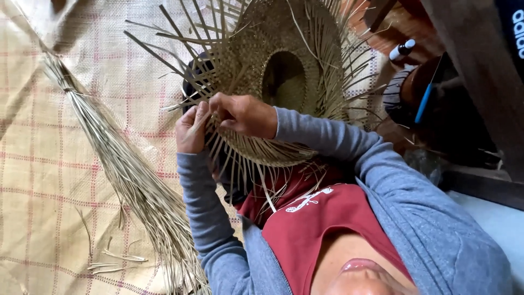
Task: A person is weaving a straw hat by hand, tucking and pulling individual straw strands into the brim structure.
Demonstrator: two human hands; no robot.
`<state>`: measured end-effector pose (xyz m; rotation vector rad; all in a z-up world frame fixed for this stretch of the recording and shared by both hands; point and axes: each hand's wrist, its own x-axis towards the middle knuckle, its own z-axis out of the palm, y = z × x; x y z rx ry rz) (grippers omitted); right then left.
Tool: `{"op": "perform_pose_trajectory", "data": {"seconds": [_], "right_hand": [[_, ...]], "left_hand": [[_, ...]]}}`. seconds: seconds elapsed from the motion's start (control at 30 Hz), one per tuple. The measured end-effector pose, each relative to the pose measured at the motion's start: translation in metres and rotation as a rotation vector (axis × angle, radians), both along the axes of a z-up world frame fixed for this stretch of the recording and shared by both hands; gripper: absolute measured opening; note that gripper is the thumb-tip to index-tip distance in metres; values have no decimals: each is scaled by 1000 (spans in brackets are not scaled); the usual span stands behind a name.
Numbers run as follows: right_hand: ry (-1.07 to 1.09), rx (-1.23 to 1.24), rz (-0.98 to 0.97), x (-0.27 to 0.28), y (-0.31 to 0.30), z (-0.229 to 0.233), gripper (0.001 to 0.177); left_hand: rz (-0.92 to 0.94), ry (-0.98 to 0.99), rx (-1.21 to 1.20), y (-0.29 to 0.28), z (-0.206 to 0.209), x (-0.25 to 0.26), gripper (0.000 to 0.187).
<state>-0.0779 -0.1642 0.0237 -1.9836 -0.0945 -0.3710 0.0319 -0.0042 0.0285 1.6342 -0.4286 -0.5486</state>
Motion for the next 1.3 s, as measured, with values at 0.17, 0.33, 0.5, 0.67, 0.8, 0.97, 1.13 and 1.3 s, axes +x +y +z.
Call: {"op": "perform_pose_trajectory", "data": {"seconds": [0.17,0.33,0.5,0.67,0.8,0.97,1.13,1.3], "right_hand": [[59,-168,-46,0,-1,2,27],[79,-331,-55,6,-3,-4,35],[37,-432,-103,8,1,-2,28],[46,-426,-76,7,-3,1,22],[-11,-402,-134,-1,2,25,14],[4,-257,-21,-3,-2,37,10],[-94,-530,-64,1,-7,37,7],[-177,-613,-213,4,-6,44,13]], "left_hand": [[-256,-115,198,18,16,23,28],[-381,-346,385,25,45,17,23],[-246,-694,689,37,3,22,20],[-99,-821,583,22,13,-4,17],[-17,-691,471,10,45,-22,26],[38,-630,648,16,31,-20,19],[27,-634,734,15,24,-18,22],[-2,-564,457,13,9,-17,15]]}}
